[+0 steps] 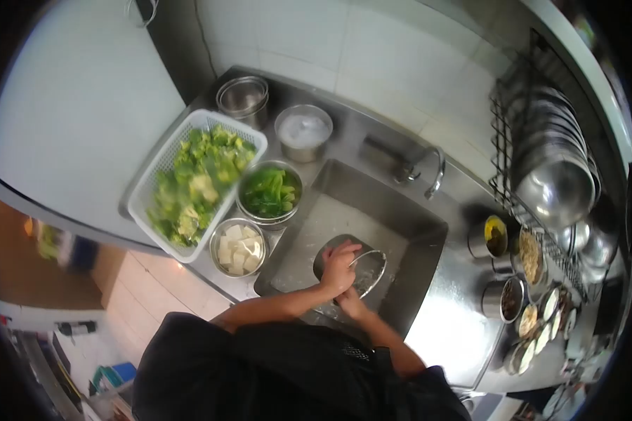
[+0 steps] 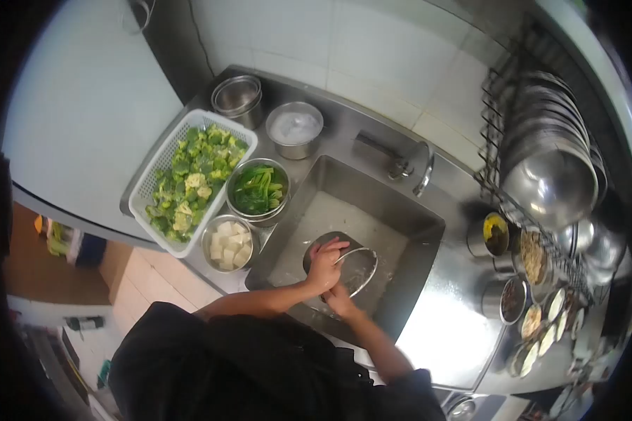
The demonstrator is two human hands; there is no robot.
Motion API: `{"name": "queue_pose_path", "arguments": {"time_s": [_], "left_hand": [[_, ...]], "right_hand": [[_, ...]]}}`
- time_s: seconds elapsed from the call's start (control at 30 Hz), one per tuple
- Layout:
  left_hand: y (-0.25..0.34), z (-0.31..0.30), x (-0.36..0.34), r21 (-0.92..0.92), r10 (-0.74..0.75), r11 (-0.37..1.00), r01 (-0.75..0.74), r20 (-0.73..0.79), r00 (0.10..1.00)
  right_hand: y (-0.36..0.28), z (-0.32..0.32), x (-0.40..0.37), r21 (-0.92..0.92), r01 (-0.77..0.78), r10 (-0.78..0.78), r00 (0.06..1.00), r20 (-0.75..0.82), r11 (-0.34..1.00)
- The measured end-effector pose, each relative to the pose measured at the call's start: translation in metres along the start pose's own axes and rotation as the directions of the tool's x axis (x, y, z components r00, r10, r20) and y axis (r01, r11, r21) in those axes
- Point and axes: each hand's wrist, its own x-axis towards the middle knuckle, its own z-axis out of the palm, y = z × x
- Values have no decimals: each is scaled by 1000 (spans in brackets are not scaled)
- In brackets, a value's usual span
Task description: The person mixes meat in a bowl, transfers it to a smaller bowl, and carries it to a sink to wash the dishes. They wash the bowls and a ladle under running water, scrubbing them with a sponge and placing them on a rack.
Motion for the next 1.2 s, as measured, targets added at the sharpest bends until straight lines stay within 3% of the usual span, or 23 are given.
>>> {"name": "queue_pose_path", "arguments": {"time_s": [0.03,0.1,0.17,0.23,0.3,0.33,0.4,0.47,0.5,0.53,0.6,0.67,0.73,0.83,0.9,0.93,0.97,1.0,1.03,1.07,1.13,1.17,1.2], "left_hand": [[4,-3,2,19,67,998,-68,37,997],[5,-5,2,61,100,992,-109,135,986],[12,-2,13,71,119,989,-132,156,980],[13,-1,25,83,178,977,-195,178,968],[12,-2,24,107,120,985,-132,107,987],[-2,8,22,66,72,995,-70,-25,997],[-13,11,6,11,7,1000,-6,-145,989],[-6,-3,18,14,50,999,-48,-181,982],[-13,-9,21,35,90,996,-85,-206,974],[-26,-14,22,45,95,995,-89,-159,983],[-49,-14,18,-78,93,992,-95,-27,995],[-35,-16,20,-20,93,996,-92,43,995],[-23,-16,23,29,91,995,-93,74,993],[-26,-11,39,-212,-15,977,23,42,999],[-44,-5,29,-300,-296,901,312,101,950],[-24,-3,19,-443,-368,828,345,35,929],[-25,4,12,-428,-365,833,350,51,930],[-26,9,8,-430,-385,831,352,11,923],[-29,12,7,-437,-404,829,351,-32,914],[-31,11,10,-399,-375,853,335,-23,927],[-38,8,24,-332,-339,891,309,-37,940],[-35,8,31,-268,-301,923,276,-53,952],[-30,10,34,-280,-296,918,281,-13,955]], "right_hand": [[-1,-26,0,-271,58,-5,981,192,961],[-15,-69,15,-591,89,-15,992,129,802],[-13,-62,24,-639,111,-216,972,-89,761],[-5,-14,40,-539,245,-453,841,-295,806],[-1,18,55,-258,289,-373,840,-393,922],[-5,27,63,88,245,-194,902,-385,966],[0,30,70,632,134,69,955,-287,763],[6,25,68,778,67,154,966,-207,624],[-4,4,56,231,-60,81,993,-84,971],[-17,-15,40,-429,-66,106,992,71,901],[-26,-35,31,-840,-72,-7,996,-90,538],[-31,-51,31,-895,-195,-52,971,-235,402],[-31,-28,33,-839,-291,38,950,-309,460],[-33,5,52,-739,-355,116,927,-355,573],[-14,17,77,-107,-135,74,891,-448,985],[-6,25,79,262,48,92,862,-498,964],[-11,13,77,280,51,103,855,-508,959],[-15,-13,76,-299,-88,-84,853,-516,950],[-23,-32,70,-772,-206,-236,877,-418,602],[-30,-38,58,-765,-212,-233,874,-426,608],[-41,-47,41,-945,-222,-90,964,-249,242],[-39,-38,39,-946,-224,-90,964,-251,234],[-36,-19,39,-849,-305,104,952,-289,432]]}}
